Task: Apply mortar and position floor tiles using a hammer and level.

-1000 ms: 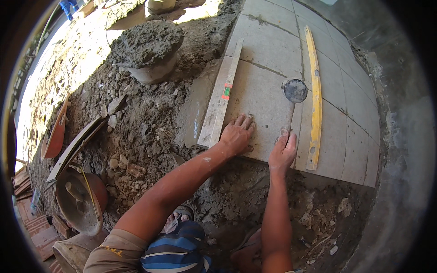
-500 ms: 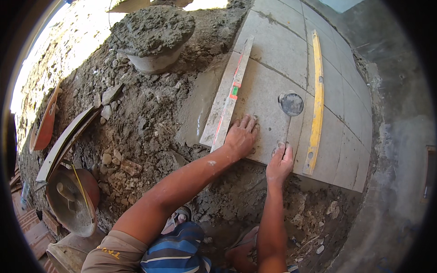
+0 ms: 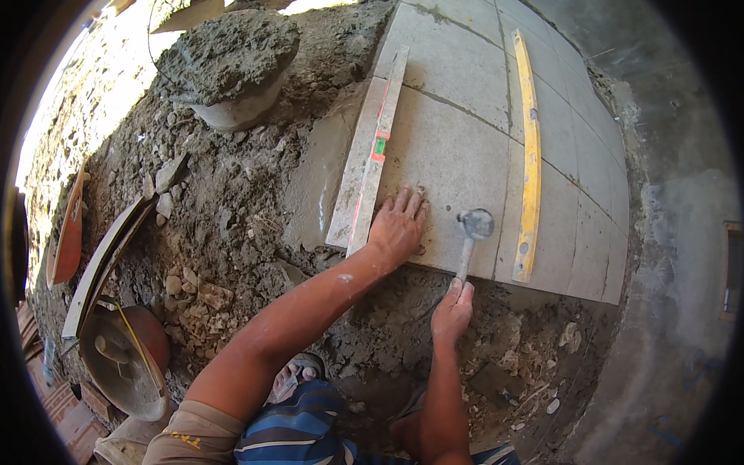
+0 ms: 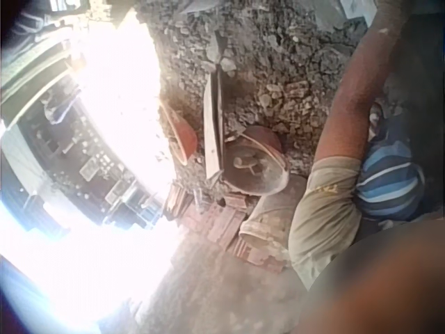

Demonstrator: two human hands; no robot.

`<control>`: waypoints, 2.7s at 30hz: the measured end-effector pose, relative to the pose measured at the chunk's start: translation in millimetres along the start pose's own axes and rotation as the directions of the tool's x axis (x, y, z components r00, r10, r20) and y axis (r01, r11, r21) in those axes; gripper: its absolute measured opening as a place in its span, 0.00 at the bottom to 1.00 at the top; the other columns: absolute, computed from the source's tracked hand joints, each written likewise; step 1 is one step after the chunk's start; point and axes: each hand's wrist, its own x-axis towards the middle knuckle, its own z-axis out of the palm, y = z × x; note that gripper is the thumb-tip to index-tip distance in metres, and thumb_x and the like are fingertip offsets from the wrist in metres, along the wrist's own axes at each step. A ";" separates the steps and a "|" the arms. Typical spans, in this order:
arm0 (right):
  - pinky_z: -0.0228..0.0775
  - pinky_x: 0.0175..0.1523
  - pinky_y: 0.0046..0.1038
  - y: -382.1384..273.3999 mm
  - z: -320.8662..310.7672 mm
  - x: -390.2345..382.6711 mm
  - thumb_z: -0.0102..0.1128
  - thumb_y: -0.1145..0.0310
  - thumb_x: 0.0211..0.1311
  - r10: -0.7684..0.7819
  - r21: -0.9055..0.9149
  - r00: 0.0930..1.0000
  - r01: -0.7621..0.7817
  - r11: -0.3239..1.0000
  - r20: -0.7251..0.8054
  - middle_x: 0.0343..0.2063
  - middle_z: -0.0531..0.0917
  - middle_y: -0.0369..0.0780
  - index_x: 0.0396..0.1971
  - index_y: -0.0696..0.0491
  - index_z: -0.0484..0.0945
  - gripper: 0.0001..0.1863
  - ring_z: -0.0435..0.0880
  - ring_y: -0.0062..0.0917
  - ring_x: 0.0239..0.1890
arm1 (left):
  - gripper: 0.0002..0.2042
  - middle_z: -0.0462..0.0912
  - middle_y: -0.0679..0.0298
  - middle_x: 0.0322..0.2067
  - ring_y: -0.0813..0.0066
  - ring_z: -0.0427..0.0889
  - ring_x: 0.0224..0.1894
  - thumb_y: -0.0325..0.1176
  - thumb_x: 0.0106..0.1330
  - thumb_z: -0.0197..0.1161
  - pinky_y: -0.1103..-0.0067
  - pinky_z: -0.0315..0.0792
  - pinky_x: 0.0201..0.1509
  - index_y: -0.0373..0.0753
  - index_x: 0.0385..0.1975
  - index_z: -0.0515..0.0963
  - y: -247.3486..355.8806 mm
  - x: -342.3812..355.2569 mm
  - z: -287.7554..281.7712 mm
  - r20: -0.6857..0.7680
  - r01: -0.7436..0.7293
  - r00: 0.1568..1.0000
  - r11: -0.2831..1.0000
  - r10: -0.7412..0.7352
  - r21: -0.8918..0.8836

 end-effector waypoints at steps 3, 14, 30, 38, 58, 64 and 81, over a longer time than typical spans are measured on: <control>0.68 0.35 0.38 10.9 -0.4 6.6 0.45 0.60 0.80 -0.087 -0.050 0.991 0.093 0.994 0.103 0.26 0.76 0.47 0.41 0.60 0.73 0.17 0.75 0.38 0.27 | 0.48 0.61 0.53 0.75 0.49 0.54 0.79 0.59 0.57 0.73 0.56 0.58 0.76 0.37 0.73 0.64 -2.5 0.4 1.4 -0.018 0.003 1.000 1.000 -0.003 0.023; 0.69 0.33 0.33 5.6 -3.0 -34.3 0.44 0.61 0.80 0.055 0.158 0.997 -0.065 0.985 0.062 0.27 0.76 0.41 0.47 0.59 0.74 0.16 0.76 0.31 0.27 | 0.49 0.61 0.53 0.75 0.50 0.55 0.79 0.60 0.56 0.73 0.55 0.57 0.77 0.38 0.74 0.63 -0.1 -4.0 0.0 -0.003 -0.003 1.000 1.000 0.003 0.014; 0.69 0.36 0.47 -6.4 -10.0 -23.3 0.50 0.53 0.78 0.103 0.062 0.979 -0.116 0.991 0.174 0.25 0.80 0.51 0.40 0.55 0.76 0.19 0.81 0.52 0.32 | 0.47 0.60 0.55 0.76 0.52 0.56 0.78 0.58 0.56 0.74 0.57 0.60 0.76 0.41 0.73 0.66 -10.6 -4.9 -10.0 0.028 -0.052 0.998 0.998 0.052 -0.022; 0.69 0.41 0.53 -29.8 -20.9 10.3 0.50 0.53 0.77 0.045 0.150 0.985 -0.071 0.986 0.169 0.28 0.82 0.56 0.42 0.57 0.75 0.19 0.81 0.60 0.37 | 0.48 0.60 0.56 0.76 0.53 0.57 0.78 0.61 0.56 0.73 0.58 0.61 0.76 0.41 0.74 0.65 0.0 0.2 -13.6 0.022 -0.102 0.995 0.994 0.101 0.042; 0.72 0.51 0.55 -48.5 44.7 102.6 0.45 0.47 0.77 0.035 -0.103 0.953 -0.004 0.995 0.302 0.40 0.84 0.59 0.46 0.56 0.76 0.25 0.81 0.61 0.46 | 0.49 0.59 0.56 0.77 0.50 0.55 0.79 0.63 0.56 0.71 0.58 0.58 0.77 0.40 0.74 0.64 -5.1 -4.5 -17.8 0.030 -0.094 0.995 0.995 0.093 0.045; 0.72 0.50 0.54 -51.2 52.5 120.3 0.46 0.48 0.77 -0.002 -0.042 0.986 0.009 0.999 0.166 0.40 0.84 0.60 0.46 0.58 0.76 0.24 0.81 0.61 0.46 | 0.50 0.60 0.57 0.76 0.53 0.55 0.79 0.62 0.52 0.75 0.58 0.59 0.76 0.41 0.74 0.65 -2.4 -0.9 -26.5 0.072 -0.061 0.996 0.998 0.060 0.006; 0.72 0.49 0.54 -54.5 63.5 162.3 0.45 0.49 0.77 0.010 -0.068 0.980 0.004 0.998 0.198 0.36 0.84 0.59 0.43 0.58 0.76 0.25 0.82 0.60 0.44 | 0.51 0.59 0.53 0.76 0.50 0.55 0.78 0.75 0.57 0.61 0.48 0.59 0.73 0.44 0.75 0.64 0.4 41.9 -21.6 -0.012 0.018 1.000 0.997 -0.017 0.072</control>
